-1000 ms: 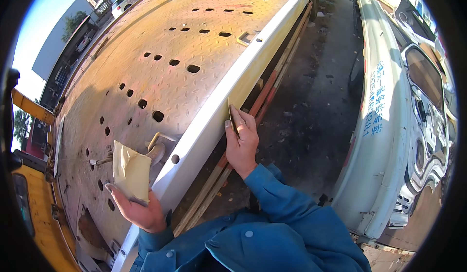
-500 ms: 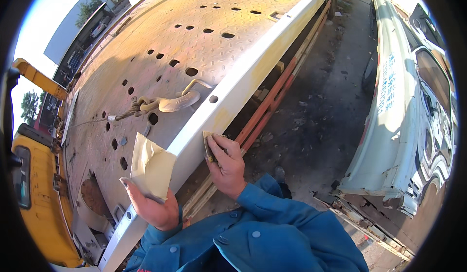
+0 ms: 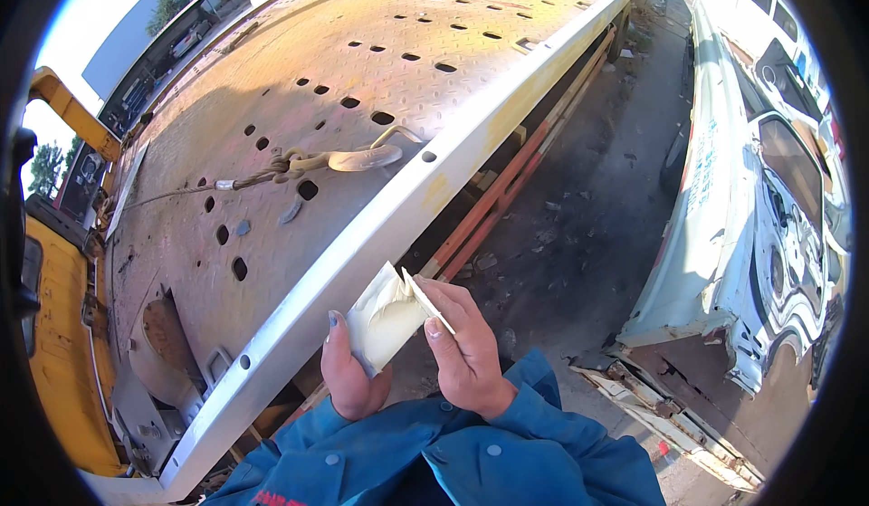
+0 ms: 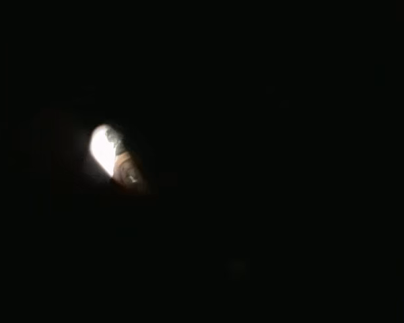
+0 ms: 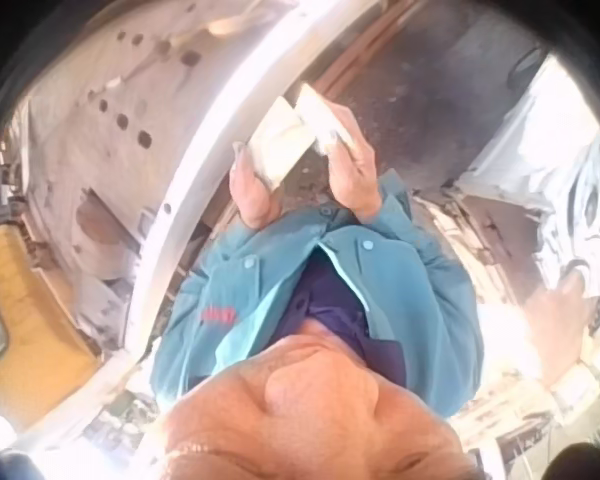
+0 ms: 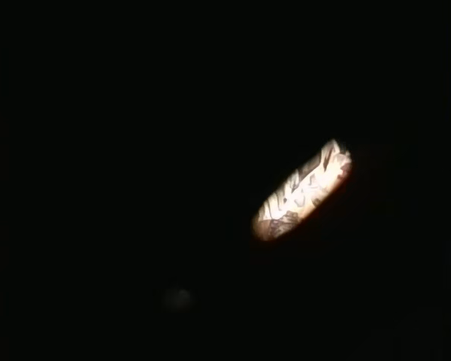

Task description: The person applies a yellow adhesive to the edge of a metal truck bed using a putty knife. They repeatedly dip the knife into a can of adhesive and spread it along the seam. The person then adds more adhesive from a tube onto the putty knife and continues applying it to the truck bed edge.

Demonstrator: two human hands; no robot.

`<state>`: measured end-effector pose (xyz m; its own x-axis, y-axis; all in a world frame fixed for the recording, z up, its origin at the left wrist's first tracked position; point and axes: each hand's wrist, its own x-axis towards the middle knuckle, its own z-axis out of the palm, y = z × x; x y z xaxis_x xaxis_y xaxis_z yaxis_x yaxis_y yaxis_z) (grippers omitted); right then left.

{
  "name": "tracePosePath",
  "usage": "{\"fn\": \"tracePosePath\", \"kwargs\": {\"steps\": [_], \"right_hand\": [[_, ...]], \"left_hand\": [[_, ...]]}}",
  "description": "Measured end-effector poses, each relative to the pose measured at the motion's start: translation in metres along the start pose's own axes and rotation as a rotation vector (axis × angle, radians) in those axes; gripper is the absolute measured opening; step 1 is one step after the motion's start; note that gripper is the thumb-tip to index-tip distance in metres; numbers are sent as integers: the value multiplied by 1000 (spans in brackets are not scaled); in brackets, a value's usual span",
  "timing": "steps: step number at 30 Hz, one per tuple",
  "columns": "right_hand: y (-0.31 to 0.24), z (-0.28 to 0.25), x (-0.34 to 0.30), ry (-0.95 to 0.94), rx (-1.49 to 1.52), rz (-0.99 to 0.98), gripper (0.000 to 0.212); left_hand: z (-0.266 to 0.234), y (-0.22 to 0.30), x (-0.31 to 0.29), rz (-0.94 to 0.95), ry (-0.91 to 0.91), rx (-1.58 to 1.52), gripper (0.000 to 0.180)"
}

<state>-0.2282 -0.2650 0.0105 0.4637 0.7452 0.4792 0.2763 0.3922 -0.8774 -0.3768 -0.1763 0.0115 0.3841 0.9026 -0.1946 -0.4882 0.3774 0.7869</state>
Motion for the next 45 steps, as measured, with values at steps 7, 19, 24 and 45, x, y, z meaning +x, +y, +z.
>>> {"fn": "tracePosePath", "kwargs": {"steps": [7, 19, 24, 45], "right_hand": [[10, -31, -9, -82, -377, -33, 40], [15, -43, -2, -393, -338, -260, 48], [96, -68, 42, 33, -31, 107, 33], [154, -2, 121, 500, -338, -21, 44]], "left_hand": [[-8, 7, 1, 117, 16, 31, 59], [8, -10, 0, 424, 130, 270, 60], [12, 7, -5, 652, 616, 182, 63], [-70, 86, -15, 853, 853, 156, 69]]}}
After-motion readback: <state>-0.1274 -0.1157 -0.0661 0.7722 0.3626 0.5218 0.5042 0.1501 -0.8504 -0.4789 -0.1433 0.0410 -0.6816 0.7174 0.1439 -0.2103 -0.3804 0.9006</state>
